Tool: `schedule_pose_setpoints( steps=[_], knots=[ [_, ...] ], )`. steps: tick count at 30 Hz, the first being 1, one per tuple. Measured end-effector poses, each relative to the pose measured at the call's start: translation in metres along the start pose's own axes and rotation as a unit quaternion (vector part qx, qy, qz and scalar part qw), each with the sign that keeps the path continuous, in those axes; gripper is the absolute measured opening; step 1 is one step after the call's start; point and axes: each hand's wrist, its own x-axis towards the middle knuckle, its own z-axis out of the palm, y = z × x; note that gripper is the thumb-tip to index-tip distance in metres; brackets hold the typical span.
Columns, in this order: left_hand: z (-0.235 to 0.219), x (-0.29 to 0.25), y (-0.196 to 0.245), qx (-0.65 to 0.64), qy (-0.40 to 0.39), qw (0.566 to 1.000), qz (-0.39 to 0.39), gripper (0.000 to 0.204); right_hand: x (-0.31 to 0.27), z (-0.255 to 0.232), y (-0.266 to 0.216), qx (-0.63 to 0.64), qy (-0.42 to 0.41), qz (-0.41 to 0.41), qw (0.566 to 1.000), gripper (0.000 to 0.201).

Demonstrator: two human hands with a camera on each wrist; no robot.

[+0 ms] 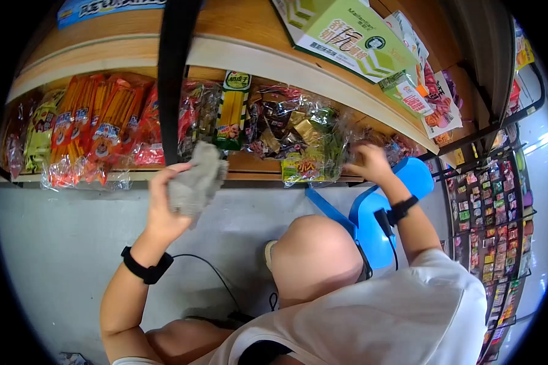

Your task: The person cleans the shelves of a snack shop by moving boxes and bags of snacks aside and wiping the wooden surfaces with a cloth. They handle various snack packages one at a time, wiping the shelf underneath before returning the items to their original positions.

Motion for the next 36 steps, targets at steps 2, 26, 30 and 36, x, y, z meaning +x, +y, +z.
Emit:
schedule_pose_setpoints(
  steps=[2,26,30,36],
  knots=[
    [-0.016,-0.007,-0.008,0.069,0.089,0.993,-0.023,0.083,-0.028,-0.001,0.036,-0.121,0.099,0.040,0.987,0.052],
    [-0.008,0.090,-0.014,0.129,-0.045,0.991,0.013,0.036,-0.132,-0.025,0.247,-0.024,0.112,0.278,0.954,0.085],
    [-0.002,0.089,-0.014,0.079,-0.003,0.997,0.013,0.037,-0.213,0.028,0.289,-0.119,0.181,0.422,0.880,0.097],
    [-0.002,0.087,-0.019,0.090,0.016,0.996,-0.004,0.044,-0.276,0.099,0.127,-0.115,-0.222,0.065,0.966,0.087]
  ],
)
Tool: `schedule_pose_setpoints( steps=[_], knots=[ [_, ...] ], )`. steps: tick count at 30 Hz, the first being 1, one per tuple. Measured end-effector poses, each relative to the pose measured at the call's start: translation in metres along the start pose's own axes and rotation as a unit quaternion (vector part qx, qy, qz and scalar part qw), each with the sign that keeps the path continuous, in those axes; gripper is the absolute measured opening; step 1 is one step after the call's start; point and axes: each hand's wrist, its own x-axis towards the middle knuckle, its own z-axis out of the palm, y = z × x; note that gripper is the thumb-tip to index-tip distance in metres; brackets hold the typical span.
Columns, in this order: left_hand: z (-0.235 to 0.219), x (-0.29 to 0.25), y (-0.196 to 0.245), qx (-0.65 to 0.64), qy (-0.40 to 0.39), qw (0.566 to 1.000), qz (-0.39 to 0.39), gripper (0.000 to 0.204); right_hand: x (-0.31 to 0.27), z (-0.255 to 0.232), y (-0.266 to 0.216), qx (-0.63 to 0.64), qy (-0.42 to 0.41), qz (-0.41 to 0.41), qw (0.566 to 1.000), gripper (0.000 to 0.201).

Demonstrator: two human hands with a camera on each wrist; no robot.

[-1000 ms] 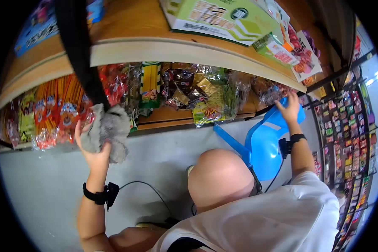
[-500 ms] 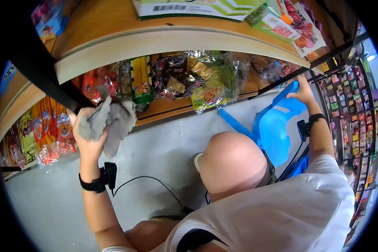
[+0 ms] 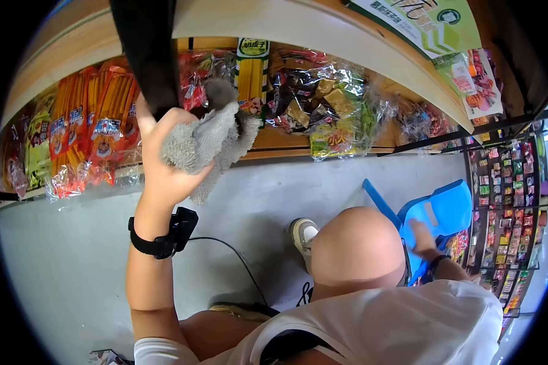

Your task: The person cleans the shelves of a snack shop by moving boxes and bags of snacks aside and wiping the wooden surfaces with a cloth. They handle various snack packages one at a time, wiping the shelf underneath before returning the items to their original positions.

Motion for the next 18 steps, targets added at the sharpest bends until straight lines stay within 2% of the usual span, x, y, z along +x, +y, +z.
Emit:
schedule_pose_setpoints(
  steps=[2,4,6,9,14,18],
  knots=[
    [-0.001,0.001,0.001,0.005,-0.006,1.000,0.001,0.043,0.011,-0.021,-0.063,0.052,-0.182,-0.145,0.971,0.086],
    [-0.002,0.000,0.002,-0.003,-0.010,1.000,-0.003,0.041,0.031,-0.038,-0.107,0.083,-0.303,-0.213,0.925,0.086],
    [-0.005,0.004,0.006,-0.014,0.008,1.000,-0.004,0.036,0.049,-0.051,-0.129,0.094,-0.372,-0.239,0.892,0.085],
    [-0.013,0.006,0.004,-0.058,-0.019,0.998,-0.001,0.034,0.072,-0.060,-0.147,0.107,-0.434,-0.249,0.859,0.084],
    [-0.008,0.007,0.005,-0.087,0.042,0.994,0.043,0.034,0.102,-0.063,-0.156,0.104,-0.498,-0.247,0.825,0.082],
    [-0.010,0.008,0.007,-0.065,0.031,0.997,0.038,0.031,0.106,-0.065,-0.153,0.118,-0.529,-0.244,0.805,0.080]
  ],
)
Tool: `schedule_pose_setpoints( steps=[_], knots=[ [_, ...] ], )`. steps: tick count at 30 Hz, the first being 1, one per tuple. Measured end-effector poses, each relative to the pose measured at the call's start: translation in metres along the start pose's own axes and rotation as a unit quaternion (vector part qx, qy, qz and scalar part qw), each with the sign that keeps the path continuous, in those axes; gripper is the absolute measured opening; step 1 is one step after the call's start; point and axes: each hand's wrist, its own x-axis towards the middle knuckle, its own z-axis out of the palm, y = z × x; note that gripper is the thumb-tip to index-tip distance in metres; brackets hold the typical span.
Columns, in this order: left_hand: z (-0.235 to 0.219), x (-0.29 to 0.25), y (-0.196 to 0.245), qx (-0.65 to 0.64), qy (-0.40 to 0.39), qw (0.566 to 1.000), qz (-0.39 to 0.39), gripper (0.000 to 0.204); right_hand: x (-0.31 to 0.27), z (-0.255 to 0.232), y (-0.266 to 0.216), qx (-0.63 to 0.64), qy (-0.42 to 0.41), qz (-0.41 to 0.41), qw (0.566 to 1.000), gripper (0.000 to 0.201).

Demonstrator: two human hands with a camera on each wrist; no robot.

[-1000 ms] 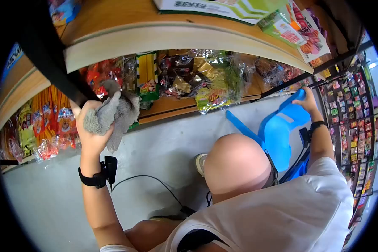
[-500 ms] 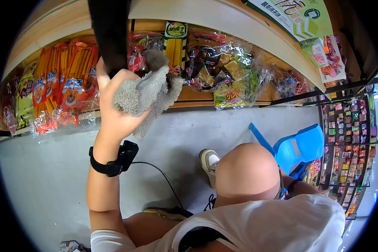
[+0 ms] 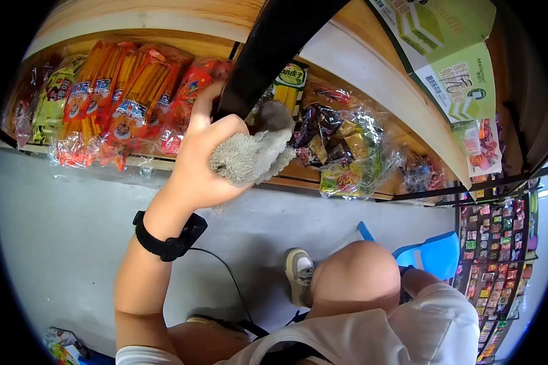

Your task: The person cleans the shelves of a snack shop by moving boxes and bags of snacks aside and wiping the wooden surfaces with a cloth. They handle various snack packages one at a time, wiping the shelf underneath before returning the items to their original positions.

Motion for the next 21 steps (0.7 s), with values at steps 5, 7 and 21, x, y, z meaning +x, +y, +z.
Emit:
schedule_pose_setpoints(
  steps=[5,7,21],
  knots=[
    [0.008,-0.002,-0.005,0.011,0.037,0.999,0.009,0.032,-0.005,-0.013,0.009,0.008,-0.047,0.009,0.999,0.079],
    [0.010,-0.002,-0.006,0.028,0.038,0.999,0.012,0.032,-0.013,-0.018,0.015,0.009,-0.058,0.019,0.998,0.078],
    [0.014,-0.010,0.004,0.104,0.003,0.992,-0.076,0.044,-0.039,0.099,0.036,0.121,-0.132,-0.003,0.984,0.073]
  ],
)
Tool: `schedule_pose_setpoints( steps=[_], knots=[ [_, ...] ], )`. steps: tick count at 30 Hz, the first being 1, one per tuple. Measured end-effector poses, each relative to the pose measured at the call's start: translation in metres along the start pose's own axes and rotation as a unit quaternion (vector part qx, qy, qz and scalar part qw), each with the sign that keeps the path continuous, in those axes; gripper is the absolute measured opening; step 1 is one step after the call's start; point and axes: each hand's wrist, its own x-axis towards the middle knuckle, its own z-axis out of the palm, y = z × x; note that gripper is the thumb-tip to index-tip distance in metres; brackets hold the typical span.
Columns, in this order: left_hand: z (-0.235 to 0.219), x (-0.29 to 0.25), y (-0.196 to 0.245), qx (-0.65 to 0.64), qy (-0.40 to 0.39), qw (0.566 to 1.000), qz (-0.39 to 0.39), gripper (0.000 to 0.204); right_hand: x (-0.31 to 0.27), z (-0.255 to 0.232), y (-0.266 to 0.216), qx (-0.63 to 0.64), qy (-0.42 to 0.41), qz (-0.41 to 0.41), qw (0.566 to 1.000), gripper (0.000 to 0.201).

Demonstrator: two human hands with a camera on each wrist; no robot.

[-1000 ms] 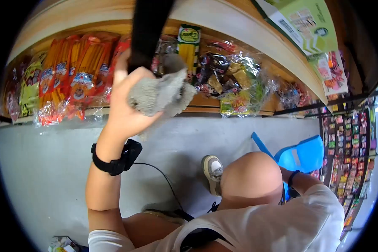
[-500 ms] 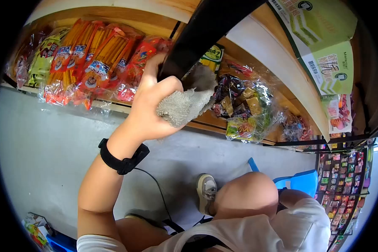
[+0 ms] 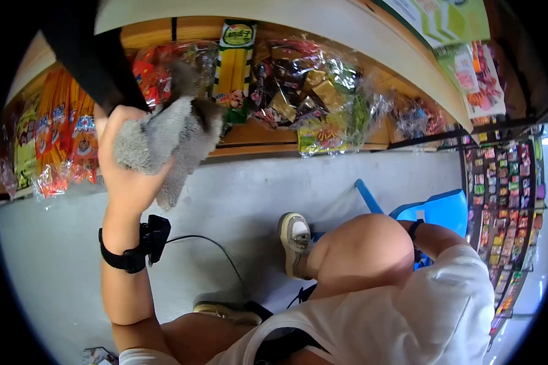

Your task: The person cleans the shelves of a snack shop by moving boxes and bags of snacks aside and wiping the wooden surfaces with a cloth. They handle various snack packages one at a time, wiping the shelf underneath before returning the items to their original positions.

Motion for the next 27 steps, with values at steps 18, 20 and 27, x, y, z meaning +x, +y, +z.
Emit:
schedule_pose_setpoints(
  steps=[18,20,27],
  knots=[
    [-0.002,-0.001,0.000,0.041,-0.018,0.999,0.020,0.041,0.001,-0.055,0.128,-0.155,0.775,-0.030,0.611,0.075],
    [0.002,-0.003,-0.006,0.050,-0.006,0.998,0.029,0.041,-0.093,-0.083,0.068,-0.096,0.869,0.145,0.463,0.079],
    [0.003,0.001,0.008,0.025,0.023,0.999,0.014,0.030,-0.244,-0.152,-0.058,-0.377,0.910,-0.034,0.168,0.065]
  ],
)
